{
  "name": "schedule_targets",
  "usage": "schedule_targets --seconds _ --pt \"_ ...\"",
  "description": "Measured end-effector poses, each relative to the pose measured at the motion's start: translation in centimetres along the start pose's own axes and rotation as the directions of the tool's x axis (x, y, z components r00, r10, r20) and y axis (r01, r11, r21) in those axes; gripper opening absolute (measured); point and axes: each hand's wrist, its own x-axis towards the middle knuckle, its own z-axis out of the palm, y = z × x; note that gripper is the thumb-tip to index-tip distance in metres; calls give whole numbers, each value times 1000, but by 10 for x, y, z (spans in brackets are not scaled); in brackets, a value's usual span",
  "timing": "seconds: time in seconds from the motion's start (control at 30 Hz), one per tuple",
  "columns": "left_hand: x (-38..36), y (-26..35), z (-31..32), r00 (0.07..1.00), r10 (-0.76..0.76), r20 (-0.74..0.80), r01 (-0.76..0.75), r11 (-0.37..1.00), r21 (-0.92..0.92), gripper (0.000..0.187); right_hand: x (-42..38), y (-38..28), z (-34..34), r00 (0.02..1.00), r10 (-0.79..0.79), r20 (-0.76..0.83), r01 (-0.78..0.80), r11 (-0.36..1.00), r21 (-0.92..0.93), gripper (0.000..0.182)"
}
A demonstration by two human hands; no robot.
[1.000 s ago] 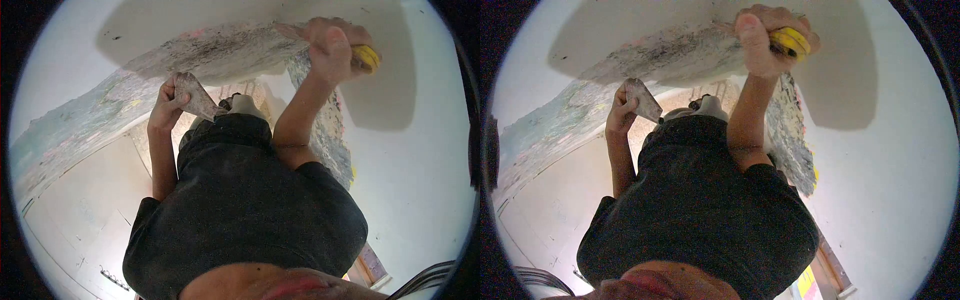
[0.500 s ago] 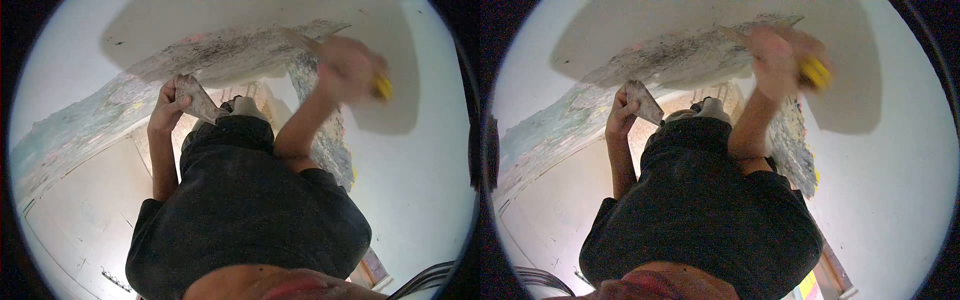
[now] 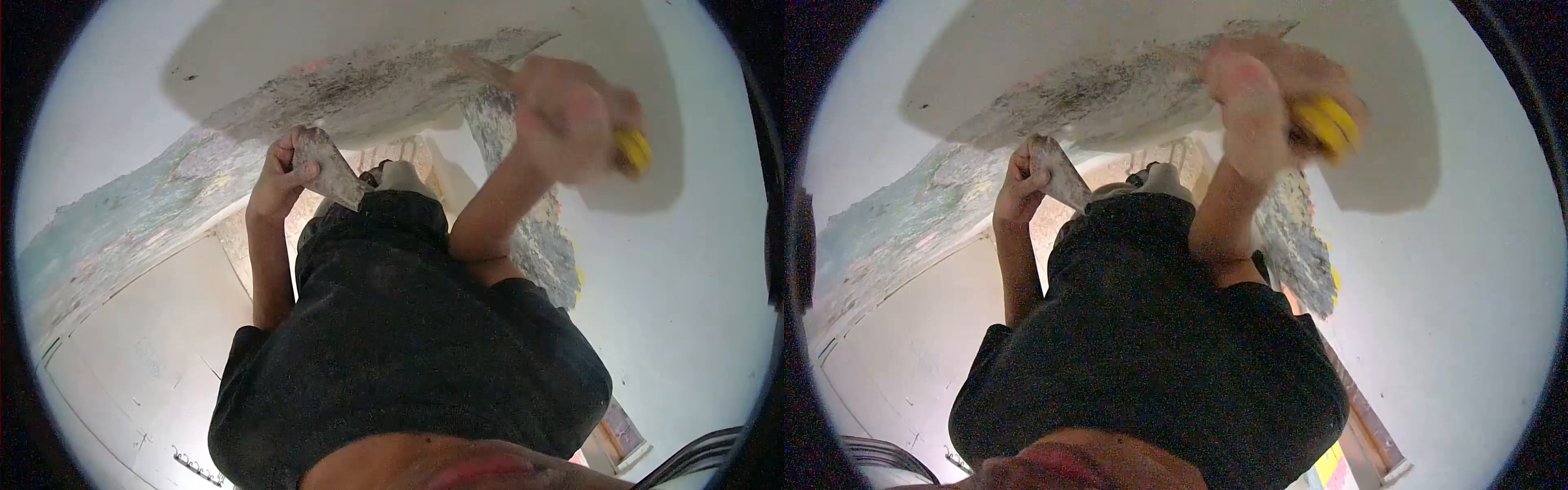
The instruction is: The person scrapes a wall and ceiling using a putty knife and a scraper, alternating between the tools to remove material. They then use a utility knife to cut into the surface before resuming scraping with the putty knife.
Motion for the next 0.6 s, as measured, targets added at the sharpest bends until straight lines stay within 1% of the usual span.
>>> schedule_targets --seconds 0.03,0.1,0.13,0.17,0.2,0.27,0.3,0.33,0.4,0.43,0.47,0.5,0.53,0.57,0.6 --pt "-1 0 -1 1000 9 1 -9 1000 -14 38 13 -10 -5 986 -49 161 46 999 20 31" --pt "0 -1 -3 1000 26 10 -26 999 -41 37 35 -13 3 950 -108 294 183 953 -240 24" --pt "0 2 0 1000 26 -12 -26 999 -31 37 30 -7 30 998 -57 37 59 996 -61 22" --pt "0 6 4 999 18 -30 -19 1000 -20 37 24 -5 43 976 53 -212 -23 990 141 20" --pt "-2 6 8 999 1 -45 -2 1000 -11 36 17 -9 39 980 19 -199 0 995 98 17" --pt "3 3 4 1000 6 17 -6 1000 12 37 13 -7 32 985 -73 -159 78 997 28 15" --pt "4 3 3 999 9 42 -10 1000 24 37 29 -13 21 986 -113 121 104 991 81 15" --pt "2 3 3 1000 12 27 -12 1000 6 37 56 -24 5 909 -154 387 109 985 136 15" --pt "1 5 6 1000 20 0 -20 999 -28 36 60 -20 11 916 -130 380 128 991 33 16" --pt "1 5 6 999 33 -3 -33 999 -31 36 36 -3 36 991 -95 99 107 986 -128 16" --pt "0 3 6 999 43 -8 -43 998 -36 36 20 6 48 977 -93 -193 37 961 -273 16" --pt "-1 2 5 999 51 -12 -52 998 -37 36 17 1 42 966 142 -218 -164 982 -90 16" --pt "-5 1 5 999 31 -12 -31 999 -26 35 20 -5 27 990 129 -55 -128 992 18 16" --pt "-6 1 4 1000 24 -12 -24 1000 -14 35 29 -7 6 990 85 112 -100 986 136 17" --pt "-5 3 3 1000 25 -16 -25 1000 -2 34 42 -9 -7 962 15 274 -89 961 261 18"
